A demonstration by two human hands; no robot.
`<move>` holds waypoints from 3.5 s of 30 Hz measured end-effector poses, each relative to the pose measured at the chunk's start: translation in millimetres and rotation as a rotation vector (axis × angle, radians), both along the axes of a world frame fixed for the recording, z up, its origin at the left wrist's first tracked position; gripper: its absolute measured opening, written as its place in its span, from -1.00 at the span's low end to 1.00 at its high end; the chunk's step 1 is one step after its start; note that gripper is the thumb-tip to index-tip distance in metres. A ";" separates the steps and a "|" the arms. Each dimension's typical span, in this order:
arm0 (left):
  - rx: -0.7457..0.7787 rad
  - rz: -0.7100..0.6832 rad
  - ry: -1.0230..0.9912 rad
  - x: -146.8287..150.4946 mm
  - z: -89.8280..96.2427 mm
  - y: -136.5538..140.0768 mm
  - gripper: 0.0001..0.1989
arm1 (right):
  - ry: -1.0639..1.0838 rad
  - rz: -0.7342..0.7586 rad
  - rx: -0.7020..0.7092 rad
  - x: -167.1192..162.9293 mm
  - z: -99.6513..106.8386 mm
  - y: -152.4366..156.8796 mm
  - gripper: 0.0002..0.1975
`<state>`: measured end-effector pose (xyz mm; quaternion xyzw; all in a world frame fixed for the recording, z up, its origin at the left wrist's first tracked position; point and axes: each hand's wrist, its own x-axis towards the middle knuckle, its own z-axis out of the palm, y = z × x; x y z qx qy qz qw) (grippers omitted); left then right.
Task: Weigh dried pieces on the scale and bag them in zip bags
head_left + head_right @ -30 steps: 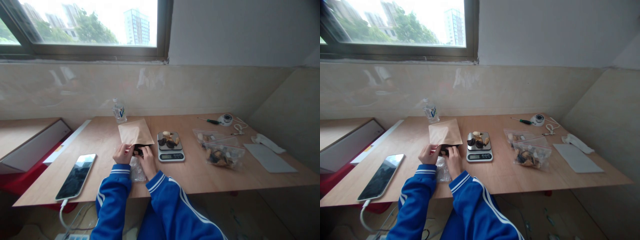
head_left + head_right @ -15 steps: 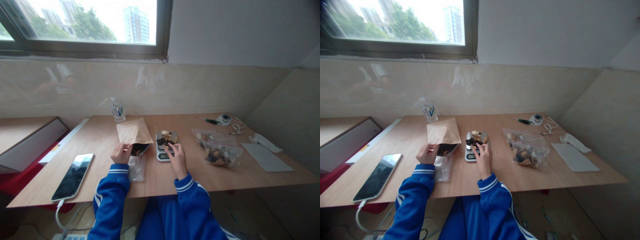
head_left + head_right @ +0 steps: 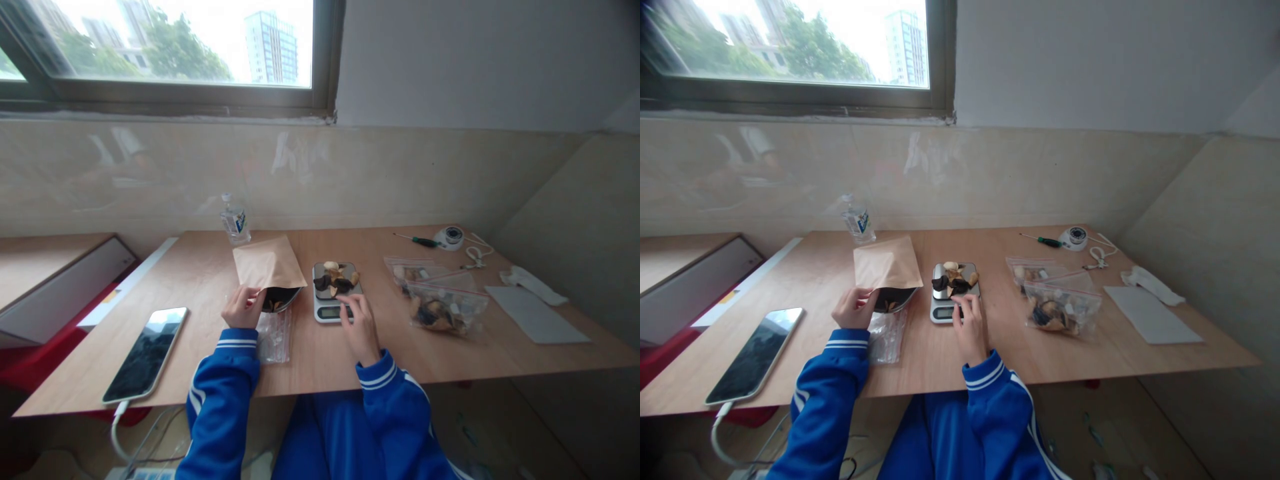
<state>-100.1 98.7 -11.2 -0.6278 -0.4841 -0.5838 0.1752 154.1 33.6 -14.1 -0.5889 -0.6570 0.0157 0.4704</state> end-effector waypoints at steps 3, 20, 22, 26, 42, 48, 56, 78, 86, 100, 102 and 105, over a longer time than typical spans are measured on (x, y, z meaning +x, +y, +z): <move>0.007 -0.013 0.004 -0.2 0.3 0.0 -0.83 | 0.016 -0.032 0.023 15.4 3.1 13.3 -0.64; -0.041 -0.016 -0.017 -1.1 -1.9 1.2 -0.81 | 0.054 0.021 -0.008 51.6 -4.4 54.2 -0.69; -0.045 -0.014 -0.017 -1.3 -2.4 1.1 -0.82 | 0.095 -0.004 -0.013 51.3 -9.0 39.7 -0.71; -0.054 -0.012 -0.011 -1.6 -2.4 0.6 -0.82 | 0.153 -0.026 -0.020 52.8 -17.4 12.5 -0.72; -0.076 0.005 -0.024 -2.0 -3.0 1.0 -0.81 | 0.144 0.005 -0.028 49.6 -20.8 0.3 -0.74; -0.045 -0.008 -0.010 -1.7 -2.8 1.5 -0.83 | 0.049 0.000 0.003 43.6 -3.9 11.9 -0.78; -0.066 -0.017 -0.012 -1.0 -1.2 0.4 -0.82 | -0.260 0.065 -0.123 62.6 12.0 68.8 -0.70; -0.110 -0.005 -0.016 -3.7 -5.6 1.3 -0.80 | -0.038 0.493 -0.137 -17.6 35.4 1.3 -0.69; -0.095 0.003 -0.014 -5.2 -10.4 3.5 -0.81 | -0.270 0.602 -0.194 -118.0 16.5 33.7 -0.60; -0.060 -0.055 0.009 -1.6 0.3 -1.2 -0.86 | 0.309 0.210 -0.144 7.0 38.5 23.2 -0.72; -0.067 -0.054 0.007 -1.4 0.7 -1.3 -0.85 | 0.318 0.071 -0.142 31.7 36.4 39.1 -0.67; -0.085 -0.030 0.002 -0.6 1.1 -1.3 -0.81 | 0.292 0.051 -0.205 51.4 30.1 59.1 -0.58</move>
